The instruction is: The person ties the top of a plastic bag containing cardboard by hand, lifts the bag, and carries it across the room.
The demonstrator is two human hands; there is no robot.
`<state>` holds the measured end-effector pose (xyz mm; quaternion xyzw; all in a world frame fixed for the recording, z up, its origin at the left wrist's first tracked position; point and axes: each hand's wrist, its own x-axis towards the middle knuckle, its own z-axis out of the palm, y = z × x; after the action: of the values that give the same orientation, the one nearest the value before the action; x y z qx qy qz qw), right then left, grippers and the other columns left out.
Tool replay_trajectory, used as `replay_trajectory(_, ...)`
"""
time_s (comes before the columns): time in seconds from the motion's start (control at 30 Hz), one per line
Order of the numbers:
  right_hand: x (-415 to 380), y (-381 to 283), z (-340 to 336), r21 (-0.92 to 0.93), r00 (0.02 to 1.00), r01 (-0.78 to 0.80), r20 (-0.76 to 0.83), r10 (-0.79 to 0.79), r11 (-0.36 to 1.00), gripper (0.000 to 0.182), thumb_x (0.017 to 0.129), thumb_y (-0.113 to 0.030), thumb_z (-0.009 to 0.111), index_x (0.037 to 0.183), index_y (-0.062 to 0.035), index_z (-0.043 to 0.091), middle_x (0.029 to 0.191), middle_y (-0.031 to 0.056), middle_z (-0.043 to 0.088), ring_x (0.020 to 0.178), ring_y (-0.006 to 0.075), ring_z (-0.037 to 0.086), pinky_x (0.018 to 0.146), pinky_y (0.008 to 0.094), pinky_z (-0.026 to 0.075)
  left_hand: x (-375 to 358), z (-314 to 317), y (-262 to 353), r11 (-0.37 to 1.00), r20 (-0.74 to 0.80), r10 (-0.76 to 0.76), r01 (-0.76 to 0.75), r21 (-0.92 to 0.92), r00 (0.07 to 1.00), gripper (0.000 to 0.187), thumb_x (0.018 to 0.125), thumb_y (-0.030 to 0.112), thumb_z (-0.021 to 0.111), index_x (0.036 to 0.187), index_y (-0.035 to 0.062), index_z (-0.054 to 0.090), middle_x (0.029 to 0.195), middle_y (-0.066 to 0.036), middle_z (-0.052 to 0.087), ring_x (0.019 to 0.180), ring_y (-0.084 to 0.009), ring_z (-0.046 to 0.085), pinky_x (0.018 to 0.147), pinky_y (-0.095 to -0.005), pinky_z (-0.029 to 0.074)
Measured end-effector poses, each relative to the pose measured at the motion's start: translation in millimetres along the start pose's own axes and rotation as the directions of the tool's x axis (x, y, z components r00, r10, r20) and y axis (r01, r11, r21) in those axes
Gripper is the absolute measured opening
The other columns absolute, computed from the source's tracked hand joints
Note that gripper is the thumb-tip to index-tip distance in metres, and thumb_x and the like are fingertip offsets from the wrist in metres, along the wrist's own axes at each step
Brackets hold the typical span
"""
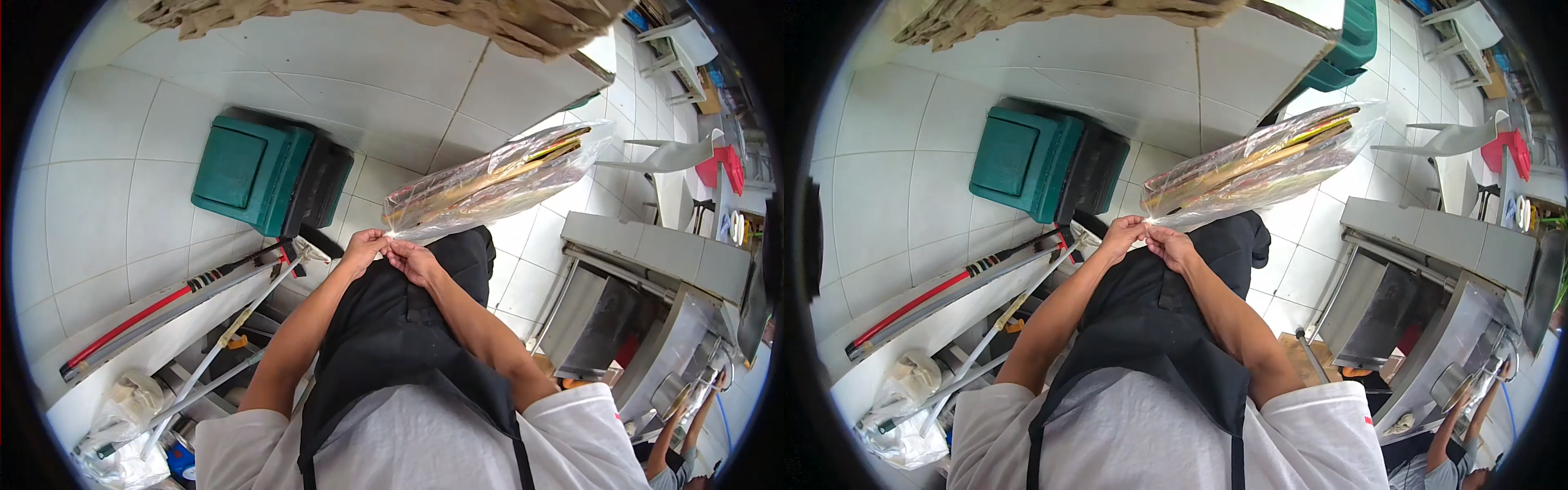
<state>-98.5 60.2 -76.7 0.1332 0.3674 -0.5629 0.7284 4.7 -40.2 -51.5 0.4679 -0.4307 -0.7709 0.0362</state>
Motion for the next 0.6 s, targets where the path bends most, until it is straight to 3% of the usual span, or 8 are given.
replay_trajectory(0.1,2.6,-0.7,-1.6,-0.055,0.998,-0.014,-0.061,0.011,0.998,0.012,0.082,-0.015,0.053,0.087,-0.0036,0.056,0.076,0.0025,0.058,0.067,0.0083,0.054,0.06,0.0195,0.045,0.3,-4.2,-0.3,1.0,0.024,-0.023,0.023,-0.015,0.999,0.015,0.078,0.01,0.057,0.089,-0.0006,0.055,0.068,0.002,0.052,0.057,-0.0036,0.043,0.05,-0.0159,0.032)
replay_trajectory(0.17,1.1,-0.7,2.4,-0.132,0.986,0.068,-0.142,-0.086,0.989,0.012,0.08,-0.013,0.056,0.085,-0.0025,0.057,0.075,0.0025,0.058,0.066,0.0087,0.054,0.059,0.0196,0.046,0.1,-7.1,-0.1,0.998,0.016,-0.06,0.06,-0.006,0.998,0.018,0.077,0.011,0.059,0.089,-0.0008,0.054,0.069,0.002,0.052,0.058,-0.0035,0.043,0.049,-0.0154,0.032)
replay_trajectory(0.33,10.2,-1.6,-0.8,-0.066,0.985,0.134,-0.096,-0.14,0.989,0.01,0.08,-0.011,0.056,0.085,-0.0023,0.058,0.076,0.0025,0.058,0.066,0.009,0.054,0.059,0.0189,0.044,-2.1,-0.8,-2.2,0.993,-0.061,-0.108,0.104,-0.059,0.992,0.022,0.075,0.014,0.062,0.091,0.0009,0.054,0.069,0.002,0.052,0.058,-0.0019,0.04,0.045,-0.0136,0.027)
replay_trajectory(0.43,15.7,-2.0,-4.6,-0.111,0.986,0.154,-0.051,-0.16,0.982,0.011,0.078,-0.009,0.057,0.085,-0.0013,0.059,0.075,0.003,0.058,0.064,0.0086,0.053,0.055,0.0189,0.042,-5.9,0.8,1.0,0.998,-0.077,-0.065,0.066,0.008,0.995,0.022,0.077,0.015,0.06,0.092,0.0007,0.054,0.072,0.0,0.054,0.059,-0.0038,0.045,0.049,-0.014,0.033)
replay_trajectory(0.6,15.5,-7.7,-1.1,-0.217,0.977,0.206,-0.003,-0.211,0.954,0.011,0.076,-0.01,0.058,0.081,-0.0007,0.06,0.071,0.0027,0.058,0.06,0.0074,0.05,0.048,0.0198,0.036,-6.6,1.3,9.1,0.961,-0.062,0.074,-0.054,0.273,0.995,0.018,0.082,0.013,0.053,0.094,-0.0014,0.052,0.082,-0.008,0.059,0.069,-0.0125,0.058,0.062,-0.0209,0.043)
